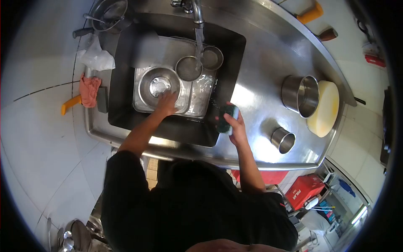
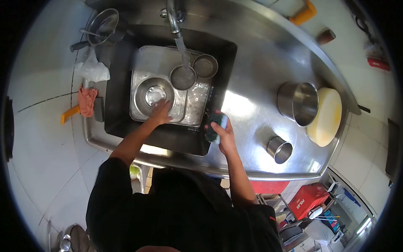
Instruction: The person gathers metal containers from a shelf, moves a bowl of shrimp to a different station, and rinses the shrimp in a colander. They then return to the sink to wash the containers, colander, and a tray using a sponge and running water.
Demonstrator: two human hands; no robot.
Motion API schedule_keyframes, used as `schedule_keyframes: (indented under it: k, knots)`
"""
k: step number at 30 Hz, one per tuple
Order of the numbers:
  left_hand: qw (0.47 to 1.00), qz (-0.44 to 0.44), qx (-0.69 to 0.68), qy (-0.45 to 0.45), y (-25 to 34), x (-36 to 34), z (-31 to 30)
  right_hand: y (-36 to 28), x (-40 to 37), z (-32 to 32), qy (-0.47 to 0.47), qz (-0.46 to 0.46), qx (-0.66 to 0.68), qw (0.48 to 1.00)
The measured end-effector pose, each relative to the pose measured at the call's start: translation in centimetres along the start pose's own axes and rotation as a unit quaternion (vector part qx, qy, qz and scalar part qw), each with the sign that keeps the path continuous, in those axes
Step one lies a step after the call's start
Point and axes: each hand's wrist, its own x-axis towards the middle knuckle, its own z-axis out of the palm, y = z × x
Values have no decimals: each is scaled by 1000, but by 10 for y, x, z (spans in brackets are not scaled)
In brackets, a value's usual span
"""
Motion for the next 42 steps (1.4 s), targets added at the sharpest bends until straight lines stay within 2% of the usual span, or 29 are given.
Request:
schedule_keyframes:
  k: [2,5,6,8,9,10,11,12,13,14,15,16,17,18,19,21,23,24,25,27,28,29,30,31,34,35,37,40,42]
  knots:
    - [974,36,223,-26,-51,-9,42,-4,-9,-12,4,-21,-60,998]
    - [977,-57,75,-194,-63,11,27,-6,-15,-27,32,-73,-68,995]
    - [982,-66,25,-174,-61,15,19,-7,-20,-28,46,-72,-57,995]
    - [986,-82,-66,-131,-42,23,-58,-2,-5,-30,37,-70,-13,997]
    - [970,-70,-234,14,-62,28,-43,2,3,-30,33,-68,12,997]
    - [883,-108,-456,-15,-62,32,-59,-2,9,-9,33,-71,-1,997]
    - [746,-139,-650,-47,-57,34,-88,0,24,11,26,-81,-21,996]
    - [675,-144,-720,-70,-21,25,-143,4,40,34,19,-93,-41,995]
    - [639,-109,-756,-96,-9,25,-145,11,55,59,26,-129,-132,983]
    - [625,-60,-775,-78,15,22,-147,-8,46,103,13,-161,-220,962]
    - [607,-11,-792,-61,40,19,-149,30,100,107,-8,-388,-326,862]
    - [574,12,-819,-23,64,18,-151,-12,83,137,101,-562,-497,653]
    - [537,31,-843,14,78,11,-154,-28,104,134,77,-470,-424,770]
    - [548,-8,-836,36,82,3,-161,-49,131,129,46,-368,-338,865]
    - [516,6,-856,26,85,-4,-162,-64,143,128,7,-259,-243,935]
    - [563,-10,-825,48,87,-2,-170,-56,141,125,19,-267,-203,942]
    - [484,-15,-871,78,76,26,-169,-30,132,133,55,-271,-179,944]
    - [506,29,-858,83,70,43,-168,-1,120,135,71,-298,-146,941]
    - [583,36,-810,50,69,49,-165,16,116,137,86,-326,-111,935]
    - [724,44,-689,-17,71,61,-153,3,117,116,35,-169,94,981]
    - [865,106,-491,5,72,62,-138,-2,117,100,8,-81,194,978]
    - [918,178,-351,44,92,46,-164,-21,118,95,67,-78,136,985]
    - [953,152,-260,21,101,45,-163,-34,117,92,77,-114,25,990]
    - [978,124,-166,-3,106,43,-162,-54,102,99,88,-148,-86,981]
    - [976,131,-166,53,107,40,-157,-58,117,84,97,-164,-151,970]
    - [978,134,-150,57,106,39,-159,-59,117,82,160,-237,-239,928]
    - [981,139,-117,63,102,36,-166,-61,114,81,279,-367,-399,793]
    - [979,196,-32,32,83,34,-170,-83,107,78,333,-492,-400,698]
    - [969,244,-1,20,79,29,-166,-90,114,88,286,-555,-431,651]
